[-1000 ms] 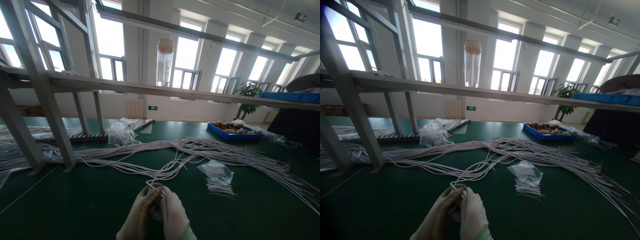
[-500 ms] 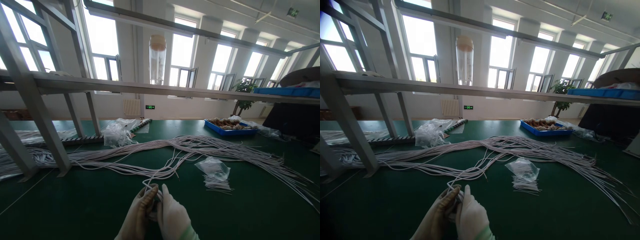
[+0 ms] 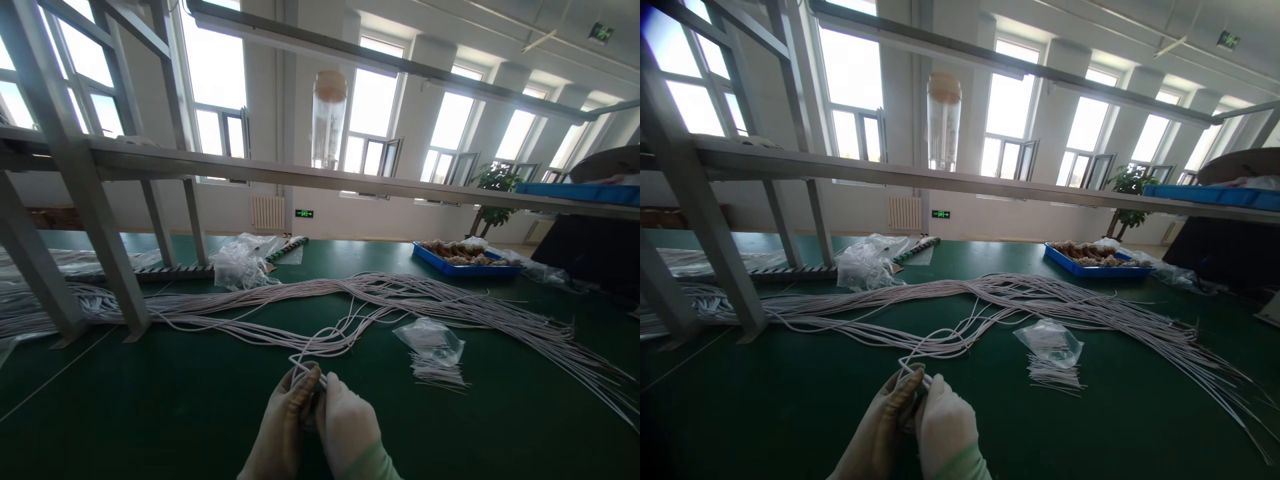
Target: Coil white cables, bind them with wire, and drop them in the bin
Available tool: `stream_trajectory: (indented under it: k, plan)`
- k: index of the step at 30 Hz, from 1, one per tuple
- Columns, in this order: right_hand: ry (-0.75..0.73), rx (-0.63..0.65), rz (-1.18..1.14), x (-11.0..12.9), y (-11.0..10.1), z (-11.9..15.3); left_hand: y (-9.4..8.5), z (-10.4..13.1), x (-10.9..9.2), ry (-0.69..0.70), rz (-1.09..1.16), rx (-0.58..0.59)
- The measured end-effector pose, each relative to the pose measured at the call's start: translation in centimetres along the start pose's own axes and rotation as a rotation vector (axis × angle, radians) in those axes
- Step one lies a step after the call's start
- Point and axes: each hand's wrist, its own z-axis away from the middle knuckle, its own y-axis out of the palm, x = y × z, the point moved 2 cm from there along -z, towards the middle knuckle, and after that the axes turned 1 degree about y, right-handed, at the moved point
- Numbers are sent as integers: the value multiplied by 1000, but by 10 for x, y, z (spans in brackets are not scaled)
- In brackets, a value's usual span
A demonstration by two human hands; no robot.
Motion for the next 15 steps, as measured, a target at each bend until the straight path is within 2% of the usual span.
stream_trajectory:
  k: [3, 5, 9, 13, 15]
  plan:
    - [39, 75, -69, -4, 5, -1, 1, 5, -2, 20, 26, 50]
    - [55, 118, -103, -3, 0, -4, -5, 2, 0, 37, -9, 74]
    - [158, 221, -279, 6, -17, -6, -20, -12, 7, 112, -237, 103]
    - [156, 173, -466, 9, -23, 0, -27, -21, 9, 294, -550, 133]
    - [167, 121, -536, 9, -19, 4, -28, -24, 11, 288, -564, 112]
